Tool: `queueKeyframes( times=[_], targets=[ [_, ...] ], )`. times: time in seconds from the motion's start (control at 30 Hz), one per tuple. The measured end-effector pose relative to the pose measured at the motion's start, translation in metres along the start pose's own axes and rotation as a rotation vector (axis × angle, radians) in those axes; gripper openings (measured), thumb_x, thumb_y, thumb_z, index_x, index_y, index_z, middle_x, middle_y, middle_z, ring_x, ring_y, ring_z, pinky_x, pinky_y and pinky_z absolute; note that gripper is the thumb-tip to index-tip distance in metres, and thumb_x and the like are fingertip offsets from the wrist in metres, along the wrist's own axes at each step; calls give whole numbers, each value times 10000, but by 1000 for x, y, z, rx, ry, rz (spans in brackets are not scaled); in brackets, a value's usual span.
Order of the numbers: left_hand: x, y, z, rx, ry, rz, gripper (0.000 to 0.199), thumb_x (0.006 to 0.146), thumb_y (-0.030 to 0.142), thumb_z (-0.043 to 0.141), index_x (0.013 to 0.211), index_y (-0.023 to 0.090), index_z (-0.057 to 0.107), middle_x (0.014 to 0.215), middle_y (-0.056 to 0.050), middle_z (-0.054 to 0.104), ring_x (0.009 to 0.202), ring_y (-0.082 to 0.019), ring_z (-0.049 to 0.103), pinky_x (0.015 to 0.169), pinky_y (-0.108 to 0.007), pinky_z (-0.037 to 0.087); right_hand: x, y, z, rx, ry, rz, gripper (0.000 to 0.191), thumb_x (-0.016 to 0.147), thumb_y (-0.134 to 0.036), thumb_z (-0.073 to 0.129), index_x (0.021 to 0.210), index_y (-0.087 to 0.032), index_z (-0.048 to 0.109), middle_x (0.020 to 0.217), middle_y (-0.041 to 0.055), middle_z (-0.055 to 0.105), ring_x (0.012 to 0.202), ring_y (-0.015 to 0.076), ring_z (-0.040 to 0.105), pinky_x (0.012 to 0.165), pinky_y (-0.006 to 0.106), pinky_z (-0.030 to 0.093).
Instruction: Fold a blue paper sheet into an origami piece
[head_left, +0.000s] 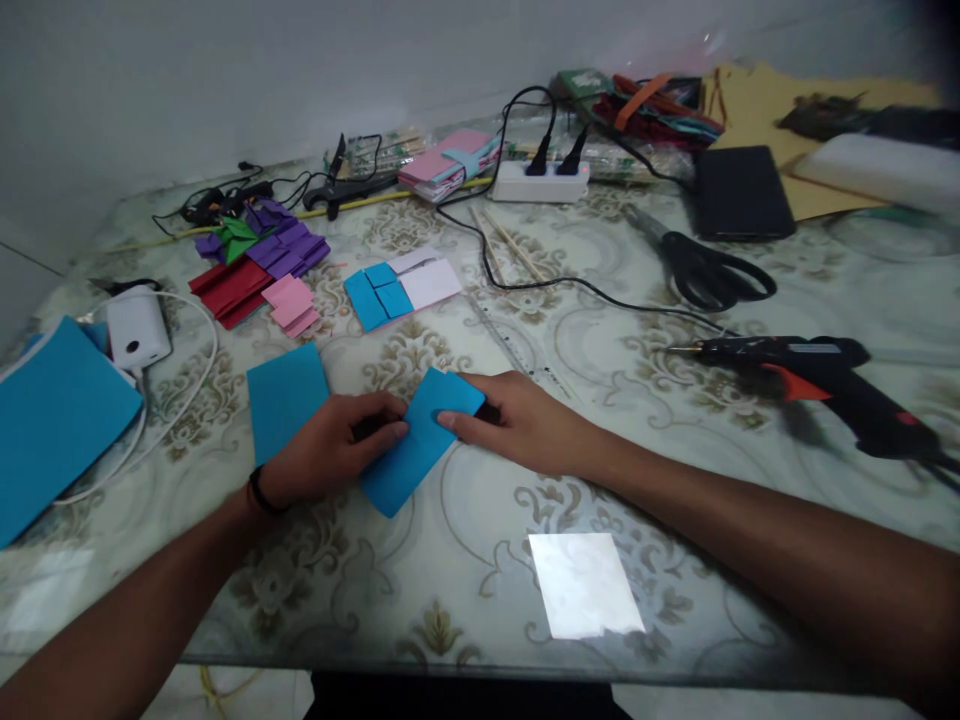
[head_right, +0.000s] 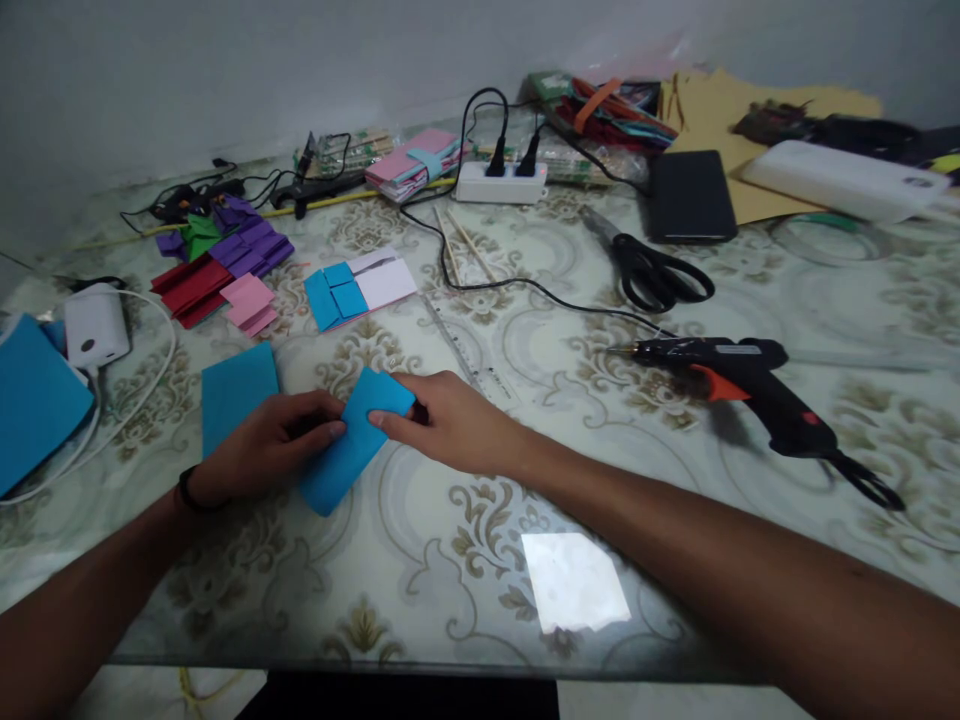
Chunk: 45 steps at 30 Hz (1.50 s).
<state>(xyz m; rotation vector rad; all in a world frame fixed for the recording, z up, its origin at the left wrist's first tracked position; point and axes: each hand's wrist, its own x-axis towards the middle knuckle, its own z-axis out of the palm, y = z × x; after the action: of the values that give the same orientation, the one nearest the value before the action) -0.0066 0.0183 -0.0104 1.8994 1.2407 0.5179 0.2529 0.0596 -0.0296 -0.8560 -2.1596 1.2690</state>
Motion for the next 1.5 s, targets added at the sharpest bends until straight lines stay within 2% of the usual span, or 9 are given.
queueKeyframes(
  times=[0.47, 0.77, 1.1, 1.5],
  targets=[
    [1, -1, 0, 0, 4, 18, 234, 1011, 382, 630, 1040, 178, 741, 868, -17, 760, 715, -141, 639, 634, -244, 488, 0, -1, -1, 3, 3, -9, 359, 1006, -482, 598, 854, -159, 637, 680, -30, 575, 602, 86, 482, 586, 214, 379],
    [1, 1, -1, 3, -5, 18, 237, 1014, 380, 625, 1050, 179, 745, 914, -19, 771, 771, -144, 658, 685, -241, 506, 0, -1, -1, 2, 3, -12, 352, 1004, -469, 604, 852, -155, 643, 684, -31, 577, 605, 84, 475, 607, 217, 381],
    [1, 1, 0, 13, -9, 14, 257, 1019, 398, 621, 1049, 179, 751, 872, -15, 759, 717, -136, 628, 635, -238, 481, -1, -1, -1, -13, 3, -19, 366, 1010, -483, 589, 841, -160, 624, 645, -41, 536, 589, 83, 459, 598, 228, 356],
    [1, 0, -1, 6, -13, 0, 254, 1011, 400, 625, 1066, 187, 752, 895, -11, 763, 741, -142, 638, 654, -246, 486, 0, -1, -1, -17, -5, 0, 361, 1005, -483, 587, 830, -168, 608, 649, -37, 550, 595, 90, 475, 604, 231, 361]
  ],
)
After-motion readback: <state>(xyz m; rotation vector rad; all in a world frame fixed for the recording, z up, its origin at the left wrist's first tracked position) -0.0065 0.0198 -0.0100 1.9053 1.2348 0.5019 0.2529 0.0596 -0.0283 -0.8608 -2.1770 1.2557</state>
